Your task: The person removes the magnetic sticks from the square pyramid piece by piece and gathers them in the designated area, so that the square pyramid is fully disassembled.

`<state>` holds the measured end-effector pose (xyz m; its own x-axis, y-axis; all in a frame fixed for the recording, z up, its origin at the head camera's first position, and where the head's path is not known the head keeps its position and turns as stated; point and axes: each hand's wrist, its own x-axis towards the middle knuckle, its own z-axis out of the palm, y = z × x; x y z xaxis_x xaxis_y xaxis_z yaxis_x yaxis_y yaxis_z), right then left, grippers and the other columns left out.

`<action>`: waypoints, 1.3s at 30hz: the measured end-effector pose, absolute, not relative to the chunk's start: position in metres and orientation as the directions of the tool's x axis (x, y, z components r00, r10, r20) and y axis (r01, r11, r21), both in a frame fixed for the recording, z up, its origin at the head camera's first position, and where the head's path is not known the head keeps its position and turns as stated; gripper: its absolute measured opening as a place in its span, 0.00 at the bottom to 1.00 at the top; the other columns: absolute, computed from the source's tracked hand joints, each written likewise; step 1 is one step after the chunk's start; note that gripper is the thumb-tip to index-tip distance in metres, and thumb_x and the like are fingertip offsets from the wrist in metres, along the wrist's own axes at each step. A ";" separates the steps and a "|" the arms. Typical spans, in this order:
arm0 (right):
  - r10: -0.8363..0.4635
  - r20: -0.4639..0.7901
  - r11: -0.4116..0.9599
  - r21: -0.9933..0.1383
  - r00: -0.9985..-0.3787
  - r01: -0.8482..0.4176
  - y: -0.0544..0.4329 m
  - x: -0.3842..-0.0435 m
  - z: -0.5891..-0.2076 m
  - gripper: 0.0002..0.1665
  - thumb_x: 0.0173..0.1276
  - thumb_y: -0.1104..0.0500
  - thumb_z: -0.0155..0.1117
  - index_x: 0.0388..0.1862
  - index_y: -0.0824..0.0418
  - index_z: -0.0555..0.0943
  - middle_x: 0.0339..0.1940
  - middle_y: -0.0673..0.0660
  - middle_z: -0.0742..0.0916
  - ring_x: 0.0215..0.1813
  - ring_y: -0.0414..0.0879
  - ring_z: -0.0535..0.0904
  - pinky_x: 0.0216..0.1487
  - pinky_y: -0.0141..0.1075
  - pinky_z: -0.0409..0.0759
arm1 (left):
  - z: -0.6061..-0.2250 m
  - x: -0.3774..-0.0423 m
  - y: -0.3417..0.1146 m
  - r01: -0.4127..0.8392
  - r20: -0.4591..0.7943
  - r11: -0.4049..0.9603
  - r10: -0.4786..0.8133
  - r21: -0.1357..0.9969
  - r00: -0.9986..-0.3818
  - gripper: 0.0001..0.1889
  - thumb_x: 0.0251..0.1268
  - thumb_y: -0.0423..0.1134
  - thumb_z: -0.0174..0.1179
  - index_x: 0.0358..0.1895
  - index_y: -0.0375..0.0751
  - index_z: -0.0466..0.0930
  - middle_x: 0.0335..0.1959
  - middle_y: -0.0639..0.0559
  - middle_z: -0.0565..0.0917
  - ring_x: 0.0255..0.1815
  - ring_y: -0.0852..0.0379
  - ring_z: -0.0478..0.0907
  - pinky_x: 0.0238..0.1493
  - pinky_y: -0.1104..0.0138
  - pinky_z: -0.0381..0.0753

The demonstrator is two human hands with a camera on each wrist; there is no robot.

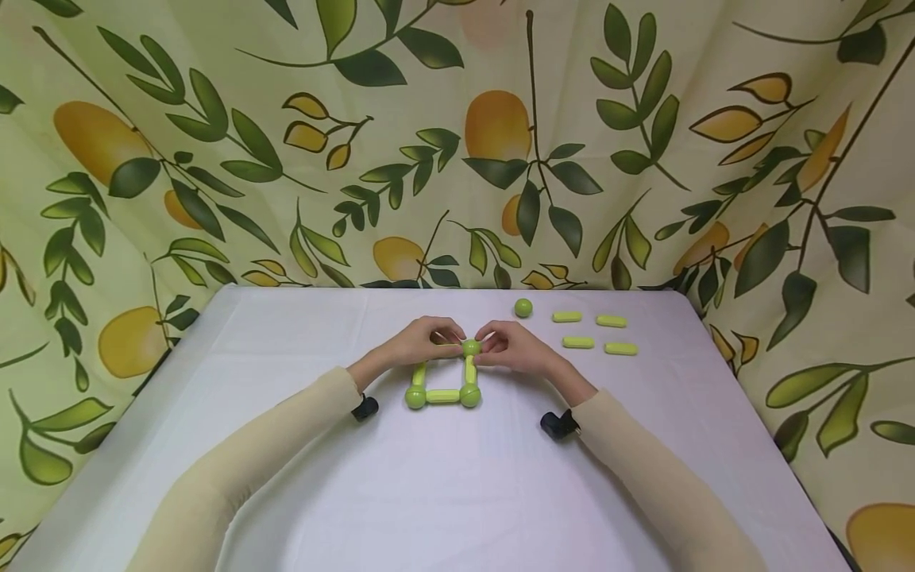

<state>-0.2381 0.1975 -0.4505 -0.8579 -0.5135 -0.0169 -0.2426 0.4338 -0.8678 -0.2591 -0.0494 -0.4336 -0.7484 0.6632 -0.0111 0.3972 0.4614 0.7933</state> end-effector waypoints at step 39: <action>-0.411 -0.168 0.292 -0.955 -0.896 0.045 0.180 -0.196 -0.451 0.21 0.65 0.64 0.75 0.50 0.75 0.79 0.31 0.62 0.89 0.34 0.48 0.88 0.39 0.39 0.86 | -0.434 -0.271 -0.043 0.464 -0.055 0.496 0.724 0.734 -0.687 0.13 0.71 0.38 0.67 0.55 0.40 0.85 0.43 0.49 0.86 0.48 0.55 0.82 0.50 0.68 0.78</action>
<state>-0.1960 0.1799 -0.4513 -0.8963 -0.4106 -0.1675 0.0446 0.2923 -0.9553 -0.2706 -0.0427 -0.4341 -0.6873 0.7243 -0.0554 0.4640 0.4964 0.7337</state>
